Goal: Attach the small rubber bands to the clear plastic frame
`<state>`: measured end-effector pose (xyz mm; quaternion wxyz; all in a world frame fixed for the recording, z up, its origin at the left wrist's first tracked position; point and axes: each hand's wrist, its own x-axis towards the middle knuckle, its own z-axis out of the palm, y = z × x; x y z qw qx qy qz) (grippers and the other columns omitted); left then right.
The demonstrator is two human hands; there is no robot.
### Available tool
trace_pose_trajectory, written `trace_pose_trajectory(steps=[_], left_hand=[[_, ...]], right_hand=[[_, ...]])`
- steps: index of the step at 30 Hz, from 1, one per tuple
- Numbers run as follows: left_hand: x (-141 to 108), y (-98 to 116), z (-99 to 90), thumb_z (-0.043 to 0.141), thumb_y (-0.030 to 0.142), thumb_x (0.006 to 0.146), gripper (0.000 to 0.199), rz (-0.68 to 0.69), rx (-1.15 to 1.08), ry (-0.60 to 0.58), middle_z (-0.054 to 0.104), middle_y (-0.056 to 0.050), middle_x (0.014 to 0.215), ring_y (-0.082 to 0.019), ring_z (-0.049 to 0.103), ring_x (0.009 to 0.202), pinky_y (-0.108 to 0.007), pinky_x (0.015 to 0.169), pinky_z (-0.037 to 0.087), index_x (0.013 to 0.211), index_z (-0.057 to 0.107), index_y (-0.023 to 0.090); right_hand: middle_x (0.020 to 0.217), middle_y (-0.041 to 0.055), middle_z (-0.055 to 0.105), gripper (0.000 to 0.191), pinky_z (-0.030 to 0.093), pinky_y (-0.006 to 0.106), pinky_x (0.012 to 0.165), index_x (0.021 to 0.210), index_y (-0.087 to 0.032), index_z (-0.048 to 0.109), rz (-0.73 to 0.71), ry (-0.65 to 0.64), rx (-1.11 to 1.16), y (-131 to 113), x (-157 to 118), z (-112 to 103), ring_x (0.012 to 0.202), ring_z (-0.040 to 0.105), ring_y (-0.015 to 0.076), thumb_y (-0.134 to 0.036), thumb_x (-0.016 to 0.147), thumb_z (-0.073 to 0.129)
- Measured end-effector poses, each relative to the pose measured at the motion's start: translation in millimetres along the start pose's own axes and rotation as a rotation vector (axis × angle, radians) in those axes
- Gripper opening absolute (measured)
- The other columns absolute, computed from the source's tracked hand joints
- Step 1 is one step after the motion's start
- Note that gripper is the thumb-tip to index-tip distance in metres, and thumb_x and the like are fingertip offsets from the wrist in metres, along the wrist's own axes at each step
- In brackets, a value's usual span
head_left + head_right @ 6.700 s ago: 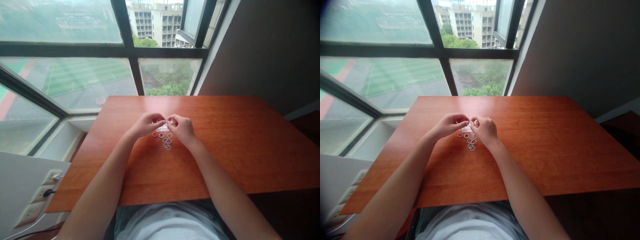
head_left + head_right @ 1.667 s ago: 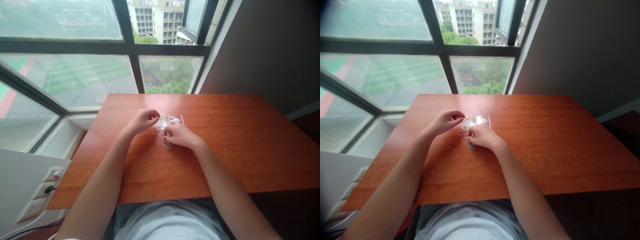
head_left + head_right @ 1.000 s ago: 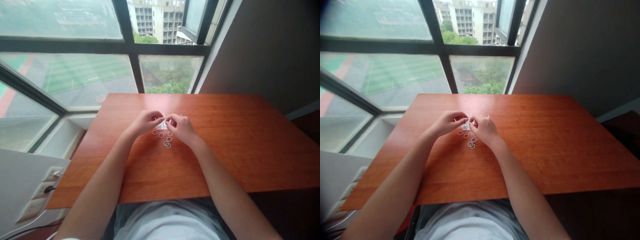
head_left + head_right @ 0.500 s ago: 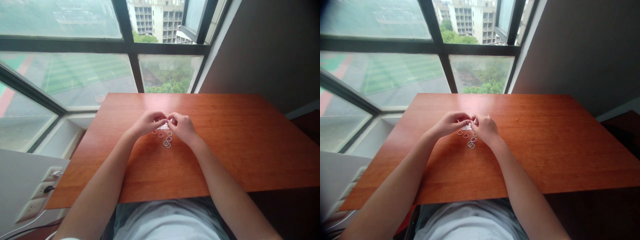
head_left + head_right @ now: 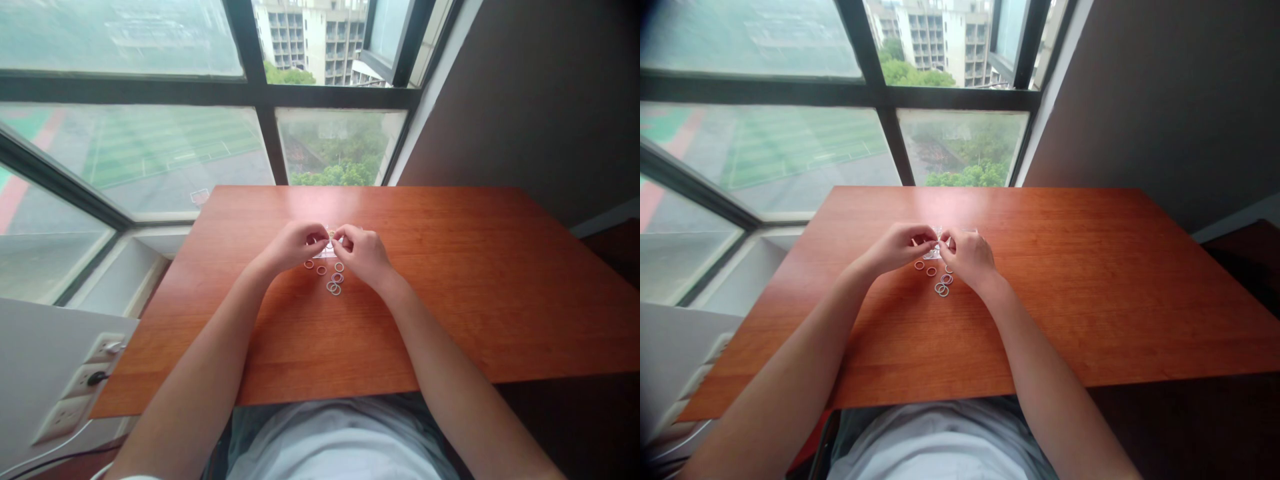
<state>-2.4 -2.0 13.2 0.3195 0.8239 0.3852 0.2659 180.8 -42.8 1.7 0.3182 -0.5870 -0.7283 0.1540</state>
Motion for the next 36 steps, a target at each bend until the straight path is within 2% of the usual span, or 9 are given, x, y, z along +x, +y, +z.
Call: trace_pose_trajectory(steps=[12,27,30,34,36], left_hand=[[-1.9,-8.7,-11.1,0.058,0.026,0.083,0.018,-0.009,0.149,0.047,0.069,-0.003,0.073,-0.012,0.057,0.063,-0.022,0.058,0.042,0.084,0.072,0.015],[-2.1,-6.9,-12.4,0.058,0.028,0.084,0.02,-0.028,0.155,0.048,0.072,-0.004,0.075,-0.012,0.059,0.063,-0.022,0.059,0.042,0.088,0.073,0.015],[-2.3,-7.5,-12.5,0.059,0.027,0.084,0.019,-0.037,0.148,0.054,0.071,-0.003,0.074,-0.012,0.058,0.063,-0.022,0.058,0.041,0.087,0.073,0.015],[-3.1,-9.7,-11.9,0.059,0.028,0.084,0.019,-0.043,0.148,0.065,0.071,-0.003,0.075,-0.012,0.059,0.063,-0.022,0.058,0.041,0.087,0.073,0.016],[-3.6,-10.3,-11.7,0.059,0.028,0.084,0.019,-0.045,0.145,0.068,0.071,-0.003,0.076,-0.012,0.059,0.064,-0.022,0.058,0.041,0.087,0.073,0.016]], right_hand=[[0.066,-0.0016,0.064,0.009,0.04,0.025,0.067,0.087,-0.022,0.068,0.003,-0.004,0.008,0.0,0.3,-1.0,0.065,0.058,0.014,-0.026,0.084,0.06],[0.068,-0.0011,0.066,0.012,0.038,0.024,0.063,0.089,-0.022,0.07,0.003,-0.014,-0.003,4.8,1.7,-3.4,0.063,0.057,0.0137,-0.026,0.084,0.06],[0.067,-0.001,0.066,0.014,0.037,0.025,0.063,0.088,-0.022,0.072,-0.04,-0.102,-0.028,5.1,0.9,-10.1,0.063,0.056,0.0134,-0.025,0.085,0.059],[0.073,-0.0016,0.069,0.015,0.035,0.024,0.06,0.085,-0.024,0.074,-0.133,-0.338,-0.064,6.7,-2.8,-17.9,0.066,0.058,0.0124,-0.021,0.083,0.06],[0.076,-0.0013,0.07,0.016,0.034,0.024,0.059,0.084,-0.026,0.075,-0.132,-0.403,-0.123,8.5,-4.5,-19.5,0.067,0.059,0.013,-0.02,0.081,0.061]])
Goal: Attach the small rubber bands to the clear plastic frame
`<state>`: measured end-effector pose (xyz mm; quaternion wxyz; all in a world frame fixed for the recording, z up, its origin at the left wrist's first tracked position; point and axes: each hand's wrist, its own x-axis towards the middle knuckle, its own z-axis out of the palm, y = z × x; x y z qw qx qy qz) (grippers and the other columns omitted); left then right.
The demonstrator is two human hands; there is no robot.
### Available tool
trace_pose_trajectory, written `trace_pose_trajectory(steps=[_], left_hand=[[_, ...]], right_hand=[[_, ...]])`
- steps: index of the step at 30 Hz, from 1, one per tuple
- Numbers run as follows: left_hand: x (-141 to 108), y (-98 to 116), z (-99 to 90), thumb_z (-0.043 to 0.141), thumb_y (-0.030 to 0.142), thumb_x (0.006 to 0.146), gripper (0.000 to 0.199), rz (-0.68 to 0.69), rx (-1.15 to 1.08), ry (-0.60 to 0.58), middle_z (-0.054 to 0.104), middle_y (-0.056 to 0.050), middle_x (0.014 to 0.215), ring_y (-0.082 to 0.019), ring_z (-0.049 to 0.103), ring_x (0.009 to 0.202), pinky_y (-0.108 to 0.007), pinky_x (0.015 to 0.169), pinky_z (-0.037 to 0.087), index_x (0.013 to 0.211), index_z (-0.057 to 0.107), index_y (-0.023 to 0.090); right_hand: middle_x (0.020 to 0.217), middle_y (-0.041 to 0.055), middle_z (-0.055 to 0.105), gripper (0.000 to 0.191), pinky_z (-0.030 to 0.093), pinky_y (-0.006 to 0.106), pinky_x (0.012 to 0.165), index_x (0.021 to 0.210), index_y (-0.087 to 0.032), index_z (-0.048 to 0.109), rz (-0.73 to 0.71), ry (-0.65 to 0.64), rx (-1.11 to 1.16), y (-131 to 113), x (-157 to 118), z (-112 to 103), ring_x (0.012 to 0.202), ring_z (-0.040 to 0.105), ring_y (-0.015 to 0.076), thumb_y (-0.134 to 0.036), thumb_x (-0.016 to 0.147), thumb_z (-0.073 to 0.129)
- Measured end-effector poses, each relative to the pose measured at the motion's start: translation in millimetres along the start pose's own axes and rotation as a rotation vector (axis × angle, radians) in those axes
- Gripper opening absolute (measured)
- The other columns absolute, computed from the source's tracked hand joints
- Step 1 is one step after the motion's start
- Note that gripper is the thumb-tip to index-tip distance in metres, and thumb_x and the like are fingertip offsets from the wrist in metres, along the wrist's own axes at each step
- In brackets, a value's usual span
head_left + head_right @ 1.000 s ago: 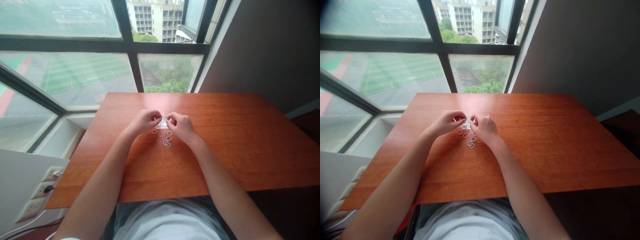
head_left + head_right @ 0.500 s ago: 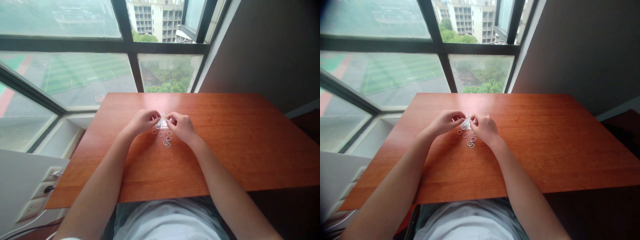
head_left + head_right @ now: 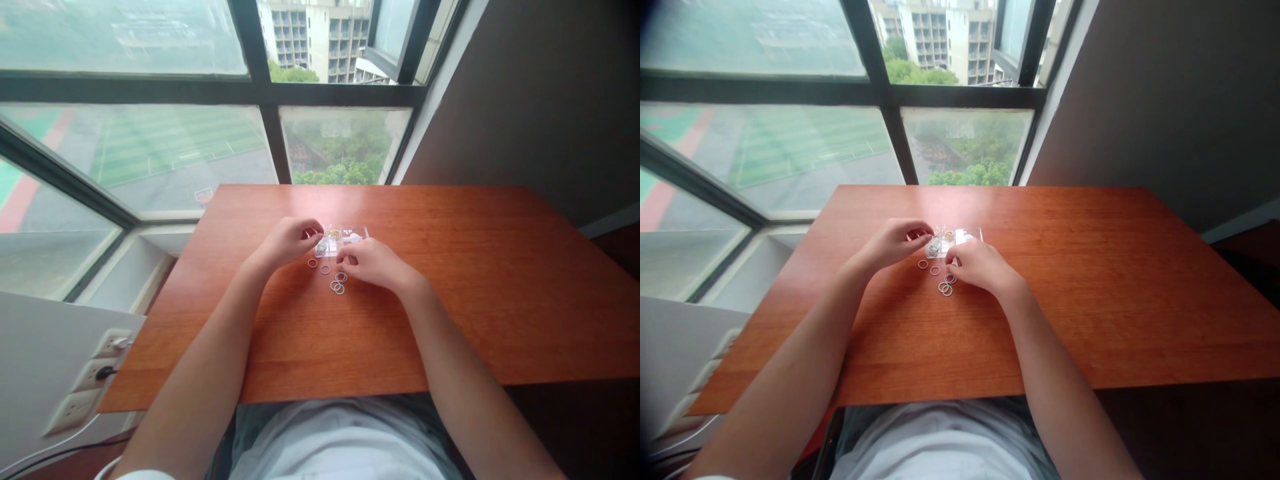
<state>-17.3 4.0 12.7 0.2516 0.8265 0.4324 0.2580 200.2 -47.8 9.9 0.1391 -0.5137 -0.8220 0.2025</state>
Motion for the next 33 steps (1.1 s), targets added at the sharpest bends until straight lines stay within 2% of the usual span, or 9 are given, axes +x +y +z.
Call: trace_pose_trajectory(steps=[5,11,17,20,27,29,33], left_hand=[[-0.4,1.4,-0.4,0.059,0.028,0.085,0.019,-0.006,-0.034,-0.003,0.07,-0.004,0.074,-0.012,0.059,0.063,-0.022,0.057,0.042,0.088,0.073,0.015],[0.2,1.9,0.2,0.059,0.027,0.084,0.019,-0.003,-0.027,0.0,0.07,-0.004,0.074,-0.012,0.059,0.063,-0.022,0.057,0.042,0.087,0.073,0.015],[0.5,1.1,0.6,0.058,0.025,0.084,0.018,0.012,-0.016,-0.01,0.07,-0.003,0.073,-0.011,0.059,0.063,-0.021,0.057,0.041,0.088,0.072,0.014],[0.7,1.6,0.0,0.059,0.026,0.084,0.018,0.014,-0.016,-0.009,0.07,-0.003,0.073,-0.011,0.058,0.063,-0.021,0.058,0.041,0.087,0.072,0.014],[1.6,9.1,3.2,0.06,0.028,0.084,0.02,0.009,-0.122,-0.02,0.067,-0.003,0.071,-0.011,0.056,0.063,-0.021,0.058,0.041,0.088,0.073,0.013],[1.9,10.7,4.6,0.061,0.028,0.084,0.02,0.006,-0.165,-0.021,0.067,-0.003,0.071,-0.011,0.055,0.063,-0.021,0.058,0.041,0.087,0.072,0.012],[2.5,11.2,6.6,0.062,0.033,0.085,0.024,0.001,-0.289,-0.035,0.069,-0.006,0.079,-0.013,0.059,0.07,-0.022,0.061,0.044,0.091,0.072,0.012]], right_hand=[[0.082,-0.0001,0.071,0.017,0.035,0.027,0.06,0.087,-0.029,0.076,0.072,-0.014,-0.1,3.3,-0.6,2.9,0.072,0.062,0.0161,-0.021,0.08,0.062],[0.086,0.0017,0.073,0.017,0.036,0.027,0.061,0.085,-0.028,0.075,0.109,-0.064,-0.163,3.7,2.1,6.2,0.078,0.064,0.0184,-0.021,0.081,0.06],[0.087,0.0015,0.072,0.016,0.034,0.026,0.061,0.085,-0.026,0.073,0.086,-0.098,-0.194,2.5,2.3,4.7,0.078,0.062,0.0172,-0.026,0.082,0.057],[0.084,0.0002,0.071,0.014,0.033,0.025,0.059,0.085,-0.025,0.072,0.067,-0.017,-0.154,0.6,4.2,4.2,0.073,0.061,0.0154,-0.026,0.081,0.058],[0.065,-0.002,0.063,0.015,0.039,0.023,0.064,0.092,-0.022,0.071,0.044,0.404,0.049,-2.6,7.8,3.7,0.061,0.056,0.0125,-0.024,0.083,0.059],[0.064,-0.002,0.063,0.015,0.039,0.023,0.064,0.092,-0.021,0.071,0.047,0.46,0.065,-2.3,7.8,4.3,0.06,0.055,0.0125,-0.024,0.083,0.06],[0.065,-0.0019,0.064,0.015,0.039,0.024,0.063,0.092,-0.022,0.071,0.052,0.48,0.056,-1.7,8.1,6.7,0.06,0.055,0.0129,-0.024,0.083,0.06]])
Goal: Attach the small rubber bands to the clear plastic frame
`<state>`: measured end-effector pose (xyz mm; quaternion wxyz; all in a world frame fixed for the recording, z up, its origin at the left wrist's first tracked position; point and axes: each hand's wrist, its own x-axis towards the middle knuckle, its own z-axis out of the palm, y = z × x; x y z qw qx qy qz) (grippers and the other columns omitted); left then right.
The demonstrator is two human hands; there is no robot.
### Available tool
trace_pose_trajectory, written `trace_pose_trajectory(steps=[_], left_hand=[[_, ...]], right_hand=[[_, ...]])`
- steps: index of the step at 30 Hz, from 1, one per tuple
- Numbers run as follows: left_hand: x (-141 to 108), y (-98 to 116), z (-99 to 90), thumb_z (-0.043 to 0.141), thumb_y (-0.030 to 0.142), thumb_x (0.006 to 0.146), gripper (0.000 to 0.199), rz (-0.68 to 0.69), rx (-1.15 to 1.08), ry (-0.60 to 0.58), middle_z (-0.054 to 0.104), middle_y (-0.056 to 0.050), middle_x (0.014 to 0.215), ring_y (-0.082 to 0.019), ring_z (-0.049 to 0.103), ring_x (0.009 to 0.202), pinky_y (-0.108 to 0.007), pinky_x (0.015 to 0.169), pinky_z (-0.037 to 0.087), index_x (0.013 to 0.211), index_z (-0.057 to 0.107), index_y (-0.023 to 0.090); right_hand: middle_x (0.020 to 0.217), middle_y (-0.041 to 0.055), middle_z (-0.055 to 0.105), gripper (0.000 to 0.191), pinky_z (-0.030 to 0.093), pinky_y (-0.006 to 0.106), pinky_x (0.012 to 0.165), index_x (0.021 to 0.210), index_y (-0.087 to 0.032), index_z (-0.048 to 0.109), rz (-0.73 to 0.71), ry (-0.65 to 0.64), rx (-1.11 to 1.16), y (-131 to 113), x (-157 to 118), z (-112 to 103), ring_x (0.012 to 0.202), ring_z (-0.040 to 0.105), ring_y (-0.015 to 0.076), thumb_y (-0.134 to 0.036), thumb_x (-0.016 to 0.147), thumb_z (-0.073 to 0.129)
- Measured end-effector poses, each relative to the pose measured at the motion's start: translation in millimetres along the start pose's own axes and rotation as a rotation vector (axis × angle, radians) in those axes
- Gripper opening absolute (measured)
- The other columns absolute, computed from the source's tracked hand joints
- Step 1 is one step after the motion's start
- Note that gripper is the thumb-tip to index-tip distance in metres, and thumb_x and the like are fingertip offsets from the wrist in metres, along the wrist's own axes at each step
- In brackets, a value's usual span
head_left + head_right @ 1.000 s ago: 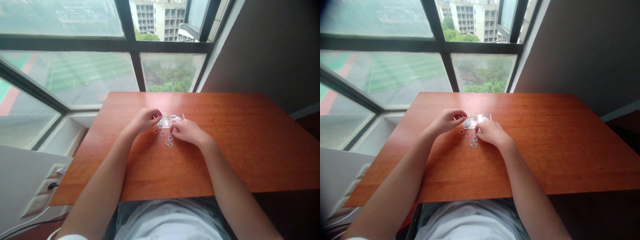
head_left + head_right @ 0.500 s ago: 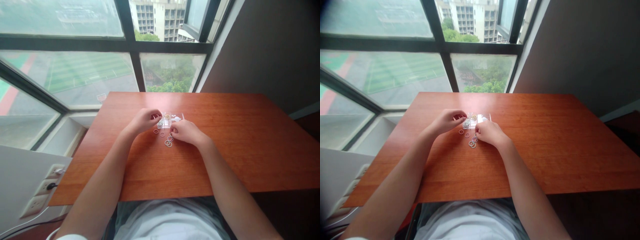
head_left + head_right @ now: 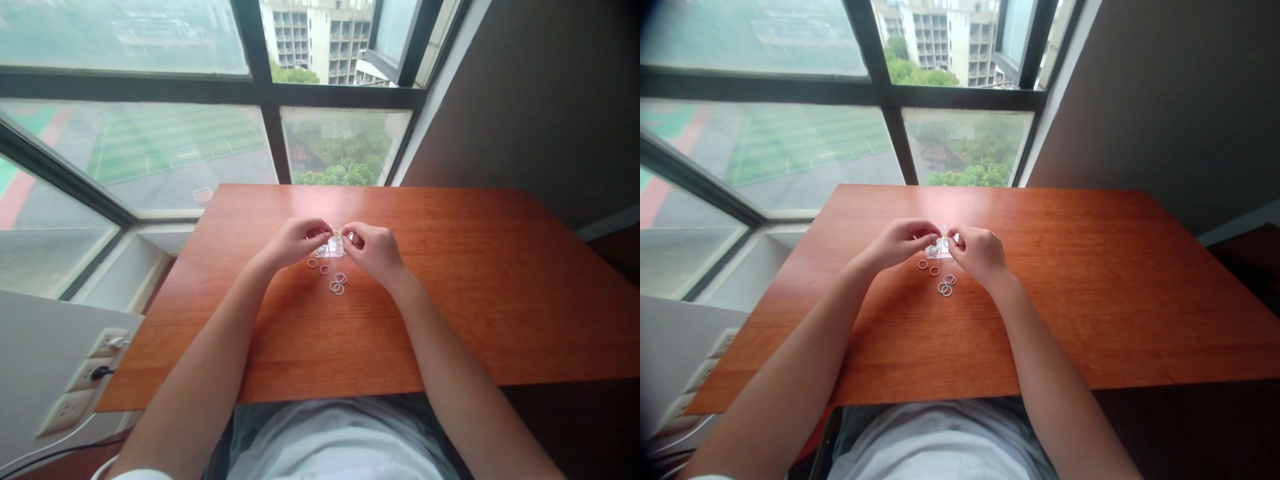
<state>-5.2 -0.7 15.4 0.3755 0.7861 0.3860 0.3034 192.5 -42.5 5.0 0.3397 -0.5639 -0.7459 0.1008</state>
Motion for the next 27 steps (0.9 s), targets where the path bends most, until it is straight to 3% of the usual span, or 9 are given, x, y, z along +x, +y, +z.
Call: trace_pose_trajectory(steps=[9,15,24,27], left_hand=[[0.4,6.2,10.4,0.065,0.04,0.085,0.03,-0.009,-0.199,-0.094,0.066,-0.006,0.078,-0.012,0.058,0.069,-0.022,0.06,0.045,0.088,0.07,0.011],[0.0,7.9,10.2,0.062,0.037,0.086,0.026,-0.005,-0.074,-0.057,0.064,-0.004,0.072,-0.011,0.055,0.064,-0.021,0.055,0.041,0.085,0.07,0.011],[-2.6,-0.1,-20.5,0.062,0.034,0.084,0.023,0.0,0.21,0.113,0.067,-0.003,0.072,-0.012,0.054,0.064,-0.023,0.057,0.04,0.082,0.07,0.013],[-3.5,0.3,-21.2,0.062,0.035,0.083,0.023,-0.034,0.229,0.087,0.069,-0.004,0.073,-0.013,0.057,0.065,-0.023,0.058,0.041,0.083,0.071,0.014]], right_hand=[[0.064,-0.0021,0.064,0.013,0.036,0.024,0.061,0.092,-0.023,0.072,-0.01,0.015,-0.028,-2.7,-0.1,1.9,0.058,0.054,0.0126,-0.025,0.083,0.062],[0.064,-0.0022,0.065,0.014,0.037,0.024,0.061,0.093,-0.023,0.071,-0.023,0.016,-0.028,-2.7,-0.8,2.2,0.058,0.055,0.0126,-0.025,0.084,0.061],[0.064,-0.0022,0.064,0.014,0.037,0.024,0.063,0.093,-0.023,0.071,-0.018,0.013,-0.043,-0.7,-0.2,2.6,0.059,0.056,0.013,-0.027,0.085,0.06],[0.065,-0.0018,0.064,0.014,0.038,0.024,0.063,0.093,-0.023,0.071,-0.013,0.021,-0.042,-1.7,-0.5,1.6,0.06,0.056,0.013,-0.028,0.086,0.06]])
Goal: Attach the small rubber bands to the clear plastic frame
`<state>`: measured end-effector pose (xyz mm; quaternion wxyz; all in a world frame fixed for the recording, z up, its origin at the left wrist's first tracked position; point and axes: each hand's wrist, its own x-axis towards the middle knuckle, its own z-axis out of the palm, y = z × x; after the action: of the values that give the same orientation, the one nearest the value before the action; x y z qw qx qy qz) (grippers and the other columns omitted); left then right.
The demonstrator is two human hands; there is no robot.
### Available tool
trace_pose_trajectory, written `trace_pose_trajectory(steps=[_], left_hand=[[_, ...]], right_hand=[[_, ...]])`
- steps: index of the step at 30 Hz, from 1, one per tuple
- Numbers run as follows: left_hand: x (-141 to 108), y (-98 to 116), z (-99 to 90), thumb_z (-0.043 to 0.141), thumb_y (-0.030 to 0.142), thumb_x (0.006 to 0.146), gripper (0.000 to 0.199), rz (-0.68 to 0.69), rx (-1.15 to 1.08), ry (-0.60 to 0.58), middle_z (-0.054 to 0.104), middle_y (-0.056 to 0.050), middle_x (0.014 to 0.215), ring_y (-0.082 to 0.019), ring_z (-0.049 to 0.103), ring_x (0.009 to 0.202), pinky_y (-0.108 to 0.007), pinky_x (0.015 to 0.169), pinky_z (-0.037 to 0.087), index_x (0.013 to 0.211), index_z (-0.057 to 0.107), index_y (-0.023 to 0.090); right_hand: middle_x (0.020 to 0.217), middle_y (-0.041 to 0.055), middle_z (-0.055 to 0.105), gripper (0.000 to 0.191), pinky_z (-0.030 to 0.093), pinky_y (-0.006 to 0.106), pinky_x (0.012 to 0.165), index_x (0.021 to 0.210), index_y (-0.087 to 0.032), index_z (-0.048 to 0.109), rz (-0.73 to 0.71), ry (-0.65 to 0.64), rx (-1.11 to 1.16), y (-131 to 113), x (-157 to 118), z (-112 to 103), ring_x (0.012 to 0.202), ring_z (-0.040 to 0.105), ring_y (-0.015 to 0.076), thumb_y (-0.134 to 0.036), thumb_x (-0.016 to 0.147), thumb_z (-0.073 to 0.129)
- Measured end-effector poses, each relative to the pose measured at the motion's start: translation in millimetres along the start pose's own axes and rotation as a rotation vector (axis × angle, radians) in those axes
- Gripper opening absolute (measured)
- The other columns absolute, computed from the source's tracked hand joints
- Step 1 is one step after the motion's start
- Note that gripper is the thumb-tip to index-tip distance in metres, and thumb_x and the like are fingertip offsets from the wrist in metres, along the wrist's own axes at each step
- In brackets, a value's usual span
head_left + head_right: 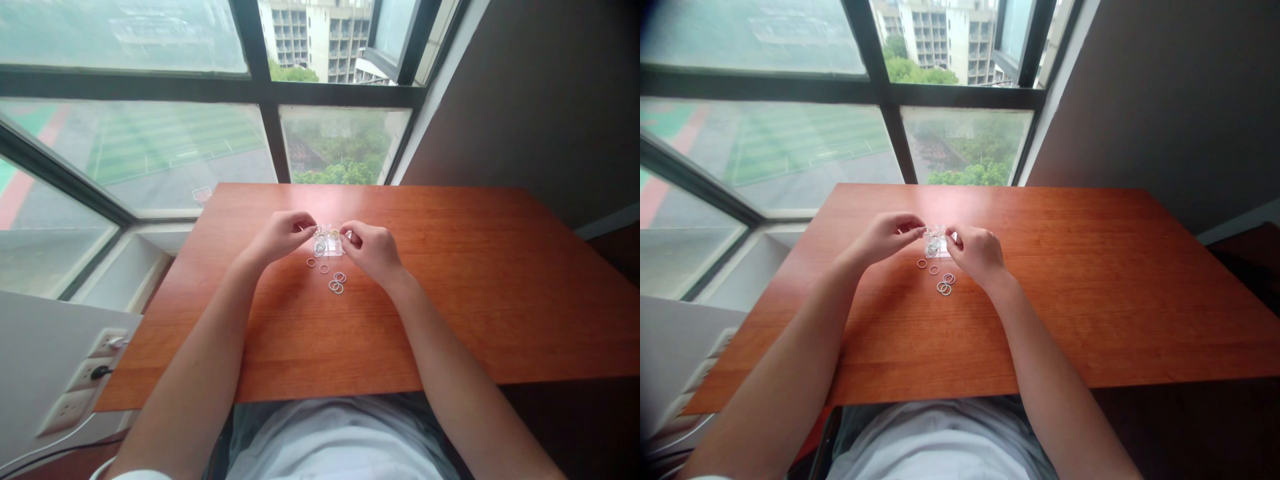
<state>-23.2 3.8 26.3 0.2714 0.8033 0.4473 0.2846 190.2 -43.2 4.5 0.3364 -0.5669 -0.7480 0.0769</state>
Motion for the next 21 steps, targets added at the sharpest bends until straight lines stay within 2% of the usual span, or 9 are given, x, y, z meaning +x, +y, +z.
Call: trace_pose_trajectory(steps=[4,14,18,21], left_hand=[[-1.2,3.1,3.5,0.06,0.033,0.084,0.022,0.009,0.004,-0.07,0.071,-0.004,0.076,-0.013,0.06,0.066,-0.023,0.06,0.043,0.085,0.073,0.015],[-0.8,-1.0,3.5,0.059,0.03,0.084,0.021,0.021,0.031,-0.055,0.071,-0.004,0.078,-0.013,0.061,0.068,-0.022,0.06,0.043,0.087,0.073,0.015],[-0.6,-2.1,4.1,0.059,0.029,0.085,0.021,0.023,0.031,-0.051,0.072,-0.004,0.078,-0.013,0.061,0.068,-0.022,0.06,0.043,0.087,0.073,0.014],[-0.8,-2.4,3.7,0.059,0.028,0.084,0.02,0.027,0.027,-0.037,0.071,-0.004,0.077,-0.013,0.06,0.067,-0.022,0.06,0.043,0.087,0.073,0.014]], right_hand=[[0.066,-0.0015,0.065,0.015,0.037,0.024,0.062,0.095,-0.023,0.07,0.013,0.002,-0.005,-1.4,0.0,-1.6,0.06,0.056,0.0131,-0.028,0.086,0.059],[0.067,-0.0017,0.065,0.015,0.038,0.024,0.064,0.095,-0.023,0.071,-0.02,-0.043,0.027,-1.6,-0.6,-1.3,0.061,0.057,0.013,-0.027,0.086,0.059],[0.068,-0.002,0.065,0.014,0.036,0.024,0.064,0.092,-0.023,0.072,-0.062,-0.137,0.053,-2.0,-1.1,1.0,0.062,0.056,0.0122,-0.026,0.085,0.06],[0.066,-0.003,0.064,0.013,0.035,0.023,0.063,0.09,-0.022,0.072,-0.088,-0.28,0.118,-2.0,-2.6,-0.2,0.061,0.054,0.0106,-0.022,0.084,0.061]])
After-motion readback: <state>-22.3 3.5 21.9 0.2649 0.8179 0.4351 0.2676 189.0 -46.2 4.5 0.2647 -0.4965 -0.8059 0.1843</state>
